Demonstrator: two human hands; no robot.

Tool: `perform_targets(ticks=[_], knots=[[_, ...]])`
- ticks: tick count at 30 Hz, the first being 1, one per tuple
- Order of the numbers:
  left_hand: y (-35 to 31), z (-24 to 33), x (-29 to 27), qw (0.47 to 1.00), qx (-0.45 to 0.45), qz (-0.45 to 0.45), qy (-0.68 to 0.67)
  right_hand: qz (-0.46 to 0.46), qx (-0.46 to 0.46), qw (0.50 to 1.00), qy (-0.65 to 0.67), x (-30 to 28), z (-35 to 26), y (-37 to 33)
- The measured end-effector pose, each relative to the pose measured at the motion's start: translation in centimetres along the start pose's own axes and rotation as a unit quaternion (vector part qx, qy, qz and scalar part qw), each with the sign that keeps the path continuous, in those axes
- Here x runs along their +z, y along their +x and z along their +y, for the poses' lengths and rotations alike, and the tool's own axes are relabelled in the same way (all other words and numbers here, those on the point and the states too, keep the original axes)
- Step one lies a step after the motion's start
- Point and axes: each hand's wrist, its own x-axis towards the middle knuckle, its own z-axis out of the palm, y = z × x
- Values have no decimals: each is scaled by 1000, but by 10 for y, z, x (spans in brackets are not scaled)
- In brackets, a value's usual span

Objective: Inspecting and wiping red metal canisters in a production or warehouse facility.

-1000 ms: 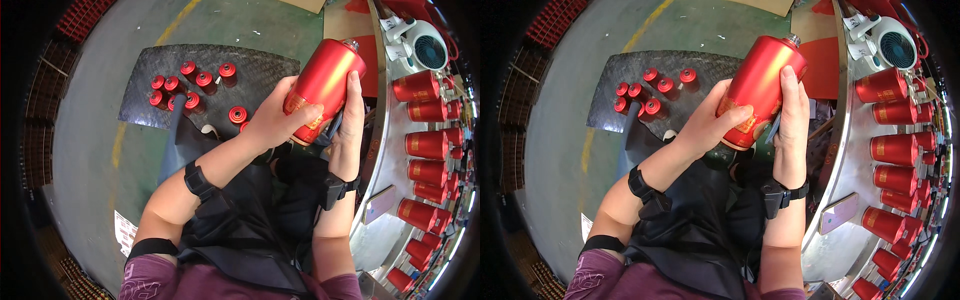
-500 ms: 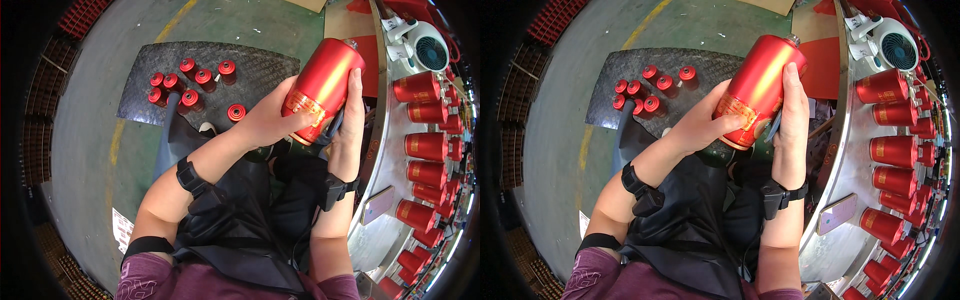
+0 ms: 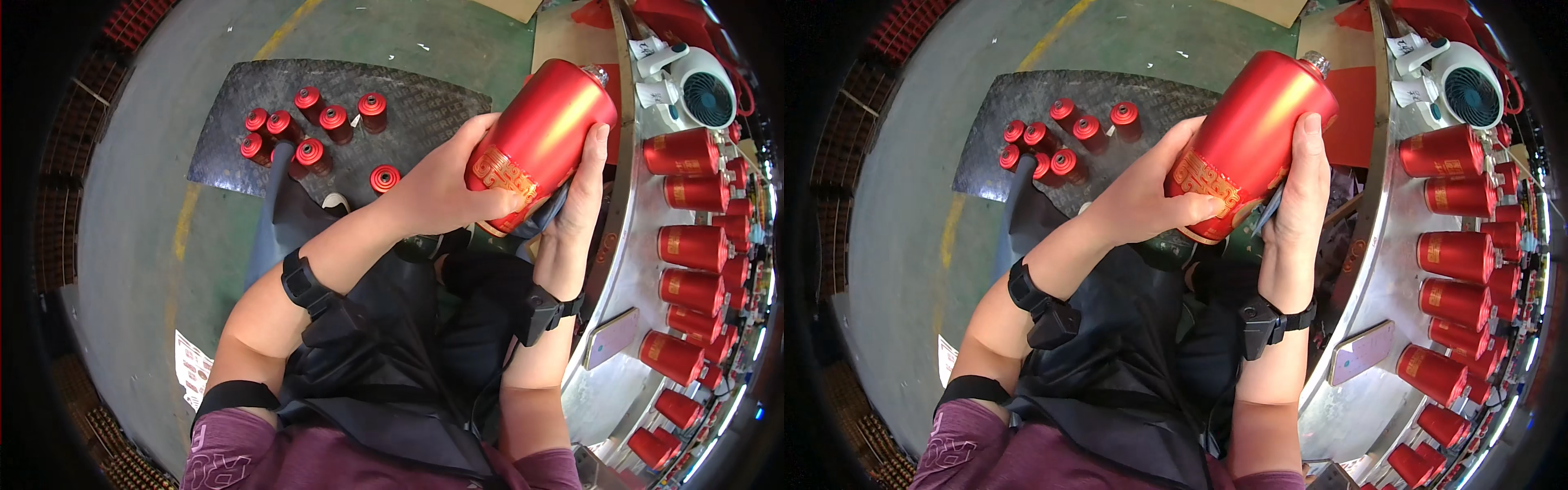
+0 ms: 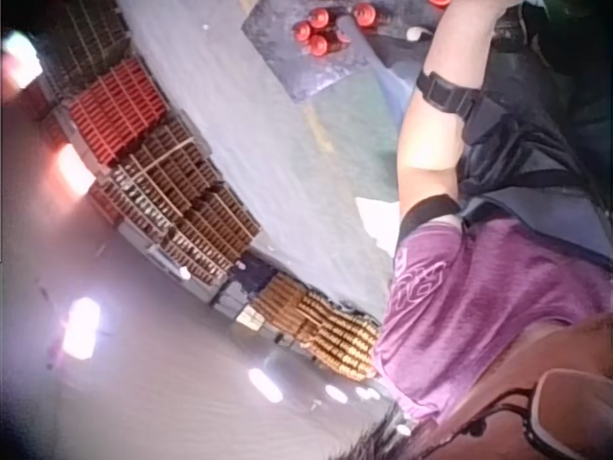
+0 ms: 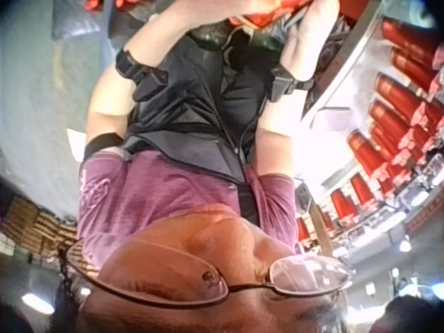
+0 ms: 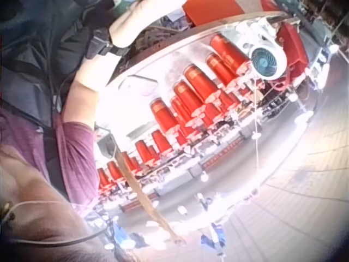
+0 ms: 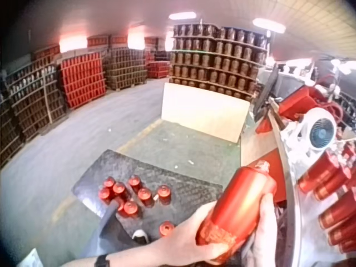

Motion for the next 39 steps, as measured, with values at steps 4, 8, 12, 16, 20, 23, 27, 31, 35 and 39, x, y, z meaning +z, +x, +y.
perform_targets(ticks=[4,8,12,16,20,23,27,31,35,39], knots=[[-1,6,0,999,-36,31,-19,-10,-5,1000,-19,2,3,-1],[0,7,7,996,-55,59,-45,-3,-9,1000,-29,4,4,-4],[-2,-1,2,999,-10,42,-20,6,-7,1000,5,9,3,-5],[-3,-7,-9,1000,-10,0,4,0,-12,1000,-3,10,0,-6],[-5,-2,-5,999,-18,14,-46,-13,-14,1000,-9,8,5,-4],[-4,0,-1,998,-30,38,-43,-25,-22,998,-49,7,5,-6],[-5,-3,2,997,-34,56,-42,-26,-1,999,-46,4,6,-3],[-7,-3,-4,992,-74,38,-89,16,5,999,-31,14,3,-5],[-6,1,-3,987,-102,30,-122,10,32,999,-1,10,3,-2],[-5,-4,-6,987,-83,18,-137,13,33,999,2,11,3,-1]])
